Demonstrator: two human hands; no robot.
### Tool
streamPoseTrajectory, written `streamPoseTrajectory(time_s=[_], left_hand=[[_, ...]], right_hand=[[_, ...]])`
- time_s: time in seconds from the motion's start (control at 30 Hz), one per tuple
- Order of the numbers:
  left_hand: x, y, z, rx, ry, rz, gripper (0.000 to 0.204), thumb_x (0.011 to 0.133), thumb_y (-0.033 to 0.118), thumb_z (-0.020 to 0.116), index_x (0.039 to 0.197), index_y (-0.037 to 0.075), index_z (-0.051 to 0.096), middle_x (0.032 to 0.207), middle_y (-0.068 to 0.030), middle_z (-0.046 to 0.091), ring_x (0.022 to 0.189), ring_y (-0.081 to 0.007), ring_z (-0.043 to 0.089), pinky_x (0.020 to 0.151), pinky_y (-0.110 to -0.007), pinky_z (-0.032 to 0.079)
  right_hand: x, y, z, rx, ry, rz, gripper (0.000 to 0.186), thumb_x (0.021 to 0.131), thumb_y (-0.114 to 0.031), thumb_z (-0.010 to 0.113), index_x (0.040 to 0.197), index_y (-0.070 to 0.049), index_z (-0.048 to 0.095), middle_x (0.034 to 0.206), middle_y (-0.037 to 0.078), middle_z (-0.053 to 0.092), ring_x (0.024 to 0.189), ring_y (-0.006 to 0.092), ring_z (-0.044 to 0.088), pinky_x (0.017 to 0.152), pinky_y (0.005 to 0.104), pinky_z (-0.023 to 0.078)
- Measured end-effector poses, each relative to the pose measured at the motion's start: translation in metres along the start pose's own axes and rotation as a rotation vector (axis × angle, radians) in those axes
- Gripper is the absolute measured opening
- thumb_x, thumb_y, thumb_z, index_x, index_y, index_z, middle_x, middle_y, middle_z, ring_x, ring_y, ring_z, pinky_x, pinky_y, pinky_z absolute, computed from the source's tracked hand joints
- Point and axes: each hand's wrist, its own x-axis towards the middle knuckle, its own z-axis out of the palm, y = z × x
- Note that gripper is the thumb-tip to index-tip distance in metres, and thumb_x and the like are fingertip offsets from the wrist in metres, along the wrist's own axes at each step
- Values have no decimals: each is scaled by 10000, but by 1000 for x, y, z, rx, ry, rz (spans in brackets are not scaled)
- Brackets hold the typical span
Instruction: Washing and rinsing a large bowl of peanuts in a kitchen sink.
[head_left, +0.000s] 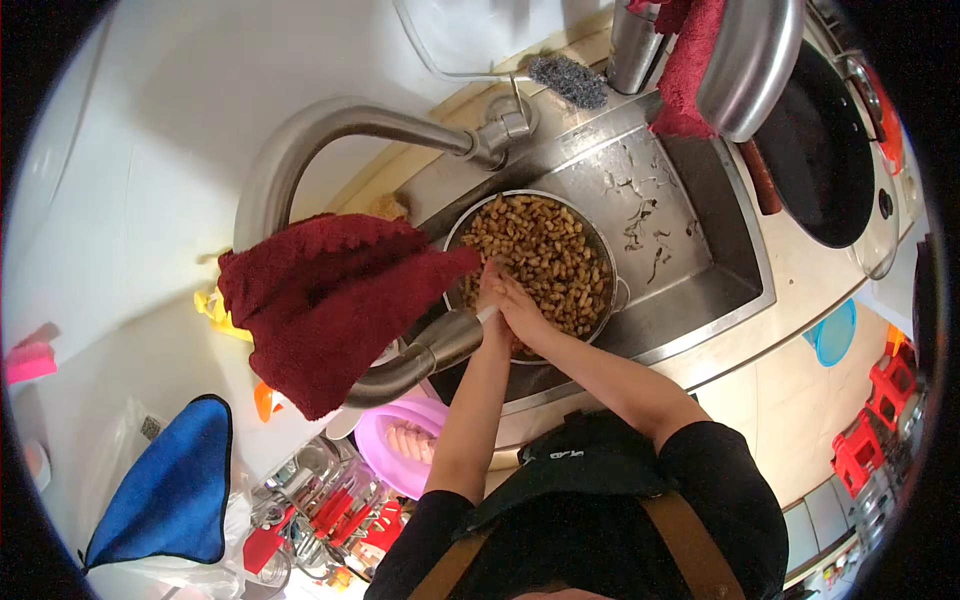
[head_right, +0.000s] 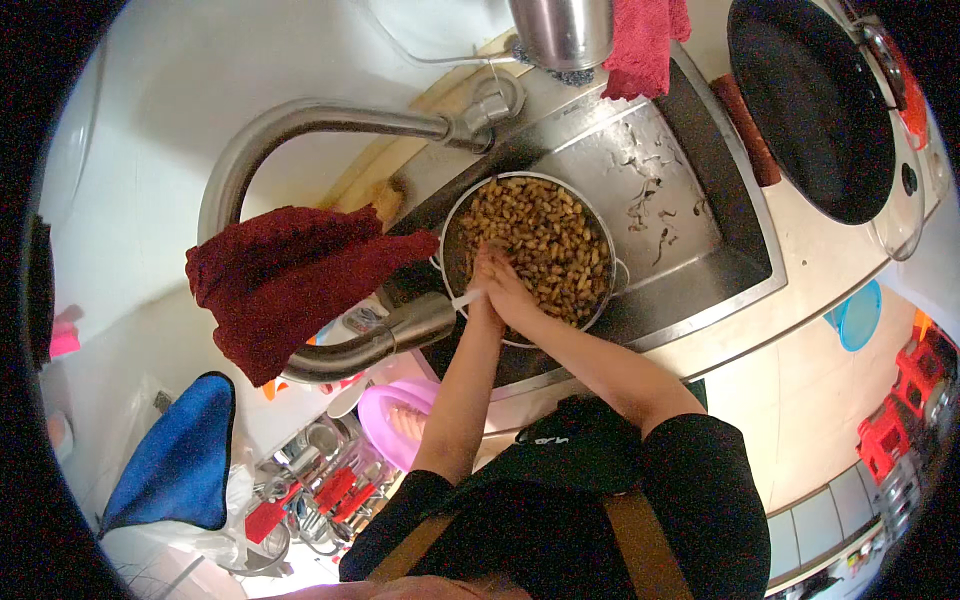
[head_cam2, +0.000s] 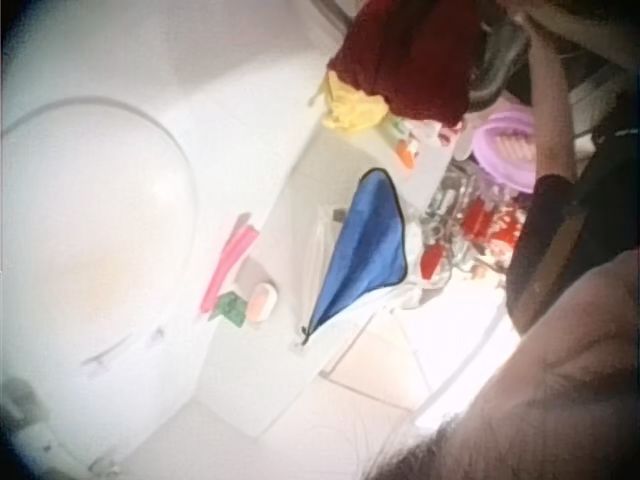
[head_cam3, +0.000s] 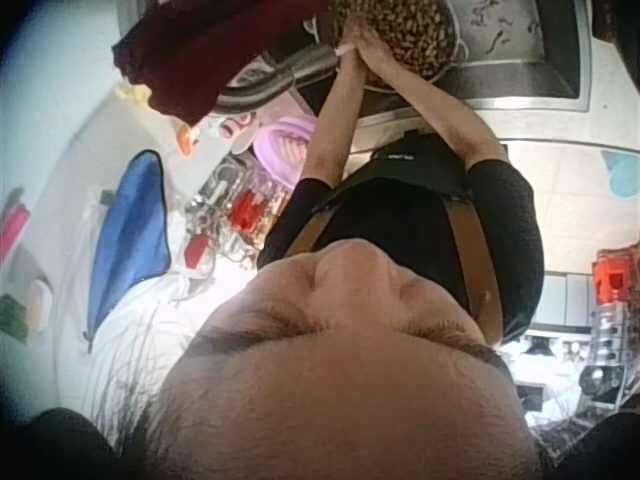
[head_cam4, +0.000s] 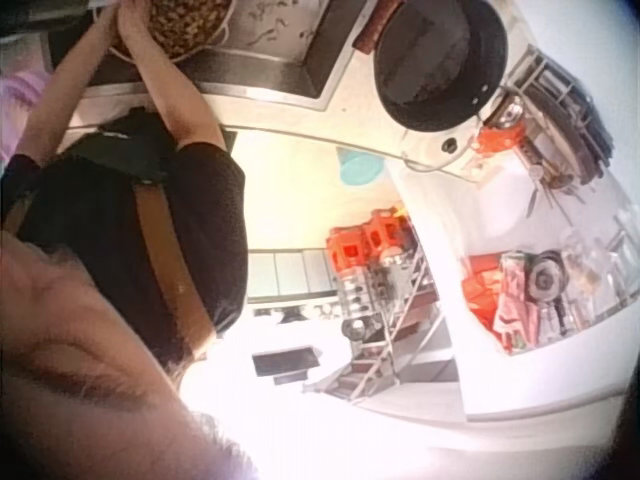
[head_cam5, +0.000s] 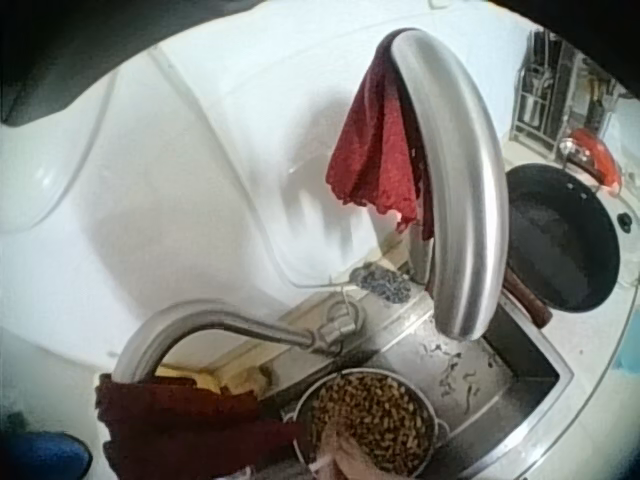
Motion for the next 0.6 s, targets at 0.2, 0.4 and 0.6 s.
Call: streamPoseTrajectory(time_s=[0.2,0.4,0.6], left_hand=[[32,23,-23,748,-10,170,448,825,183,437,1240,61,319,1194,-125,411,982,-305,476,795,-350,382],[74,40,-19,937,190,314,418,849,310,366,1190,70,383,1212,-138,384,1034,-302,426,846,-358,339],[74,57,0,708,210,-37,576,850,477,238,1284,98,246,1321,-112,231,1205,-274,238,950,-422,235]], right_hand=[[7,-29,-76,-704,185,25,434,727,-278,547,1128,-128,477,1151,196,388,1018,324,448,838,398,392],[70,1,-106,-765,635,-221,318,788,-132,389,1063,2,476,1073,227,455,966,348,461,799,391,399],[100,-8,-120,-489,201,96,444,811,-311,313,1086,5,461,1132,172,454,1049,320,411,906,347,299]])
